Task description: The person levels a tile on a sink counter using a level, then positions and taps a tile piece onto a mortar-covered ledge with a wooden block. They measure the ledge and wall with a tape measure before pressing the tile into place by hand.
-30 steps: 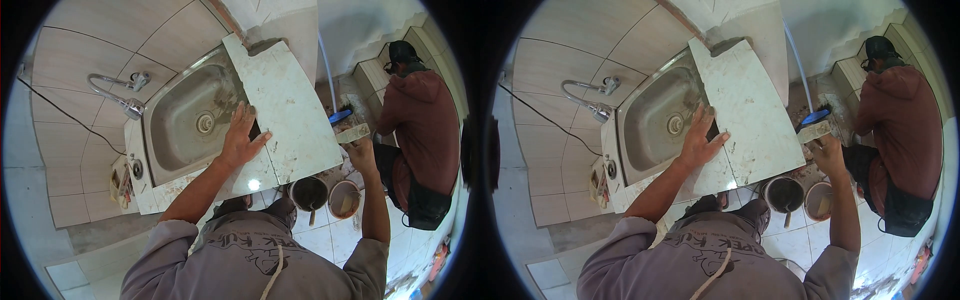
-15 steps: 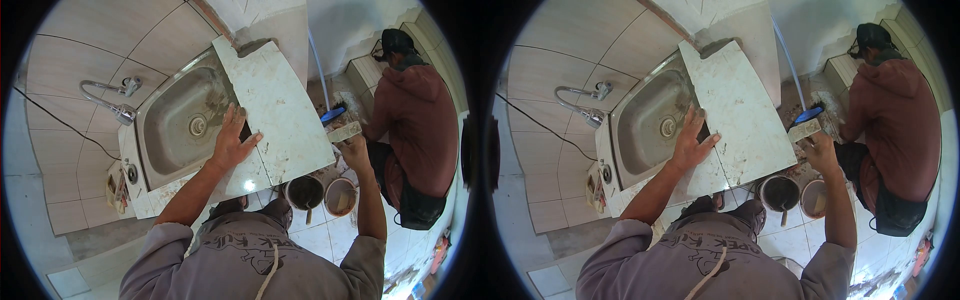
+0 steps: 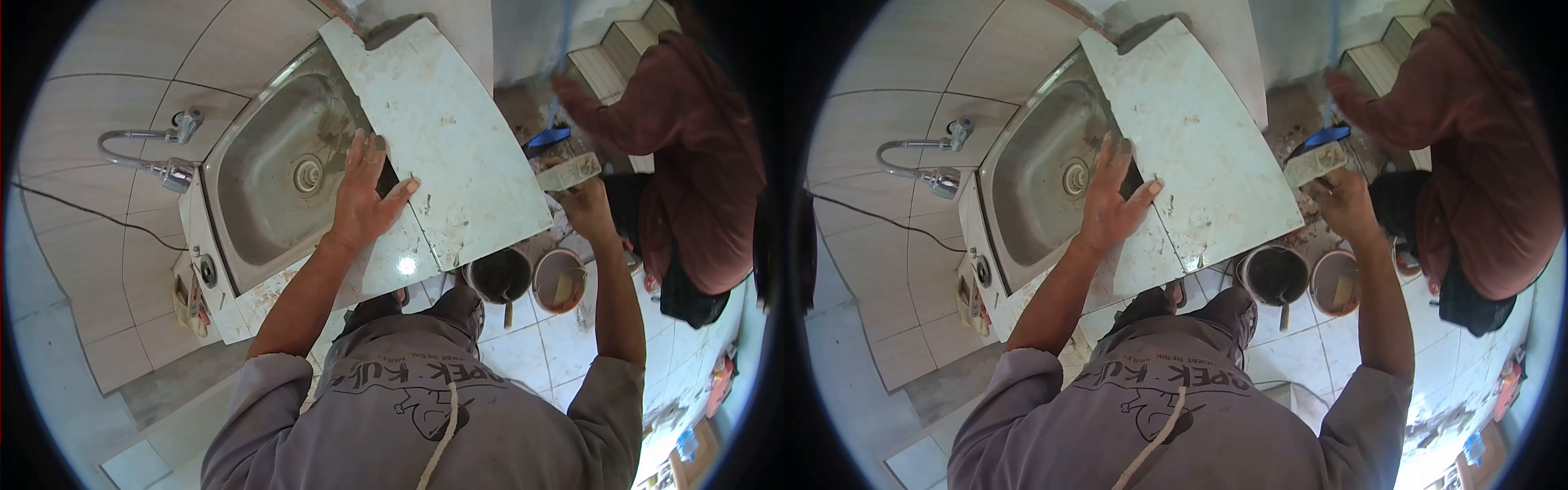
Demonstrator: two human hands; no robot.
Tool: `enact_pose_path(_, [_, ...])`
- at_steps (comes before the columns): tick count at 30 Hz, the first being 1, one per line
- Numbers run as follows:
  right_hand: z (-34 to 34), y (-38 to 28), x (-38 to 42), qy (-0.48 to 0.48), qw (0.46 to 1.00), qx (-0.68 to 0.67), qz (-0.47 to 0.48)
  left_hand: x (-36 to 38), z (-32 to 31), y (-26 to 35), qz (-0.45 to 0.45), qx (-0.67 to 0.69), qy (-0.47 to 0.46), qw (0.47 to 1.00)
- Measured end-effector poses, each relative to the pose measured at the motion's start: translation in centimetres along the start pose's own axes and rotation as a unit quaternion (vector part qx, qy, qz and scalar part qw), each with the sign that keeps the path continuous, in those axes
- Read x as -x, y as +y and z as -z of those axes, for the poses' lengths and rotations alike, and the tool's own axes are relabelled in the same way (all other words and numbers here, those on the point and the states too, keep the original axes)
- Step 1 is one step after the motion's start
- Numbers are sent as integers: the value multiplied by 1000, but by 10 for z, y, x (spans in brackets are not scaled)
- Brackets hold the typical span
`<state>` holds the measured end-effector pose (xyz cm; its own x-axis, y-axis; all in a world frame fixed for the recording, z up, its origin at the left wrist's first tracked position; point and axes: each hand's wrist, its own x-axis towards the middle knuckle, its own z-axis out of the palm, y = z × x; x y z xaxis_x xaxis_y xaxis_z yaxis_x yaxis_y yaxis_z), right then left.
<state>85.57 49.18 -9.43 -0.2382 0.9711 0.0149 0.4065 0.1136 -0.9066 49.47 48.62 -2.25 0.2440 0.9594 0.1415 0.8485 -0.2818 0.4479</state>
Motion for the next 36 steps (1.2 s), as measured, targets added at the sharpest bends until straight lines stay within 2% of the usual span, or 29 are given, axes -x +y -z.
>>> enact_pose_path(7, [-4, -2, 1, 34, 998, -39, 30, -3, 1, 8, 0, 0, 1, 1000])
enact_pose_path(9, [-3, -5, 1, 32, 999, -41, -10, -3, 2, 8, 14, -2, -11, 1000])
enact_pose_path(14, [4, -3, -4, 0, 999, -36, -26, -2, 2, 7, 28, -12, -20, 999])
enact_pose_path(19, [3, -1, -3, 2, 997, -76, -31, -2, 0, 7, 1, 4, 2, 1000])
enact_pose_path(21, [6, 4, -4, -35, 997, -46, -52, -1, -3, 2, -5, 1, 7, 1000])
enact_pose_path(25, [6, 12, -6, -41, 998, -7, -46, -1, -1, 1, -9, -6, 4, 1000])
enact_pose_path(27, [7, 3, -6, -36, 999, -21, -12, -1, -3, -2, -17, -5, 13, 1000])
enact_pose_path(33, [4, 5, -5, -8, 995, -95, -4, 0, -5, -3, -18, 7, 25, 999])
enact_pose_path(36, [5, 7, -4, -15, 996, -84, 3, 0, -4, -4, -19, 7, 26, 999])
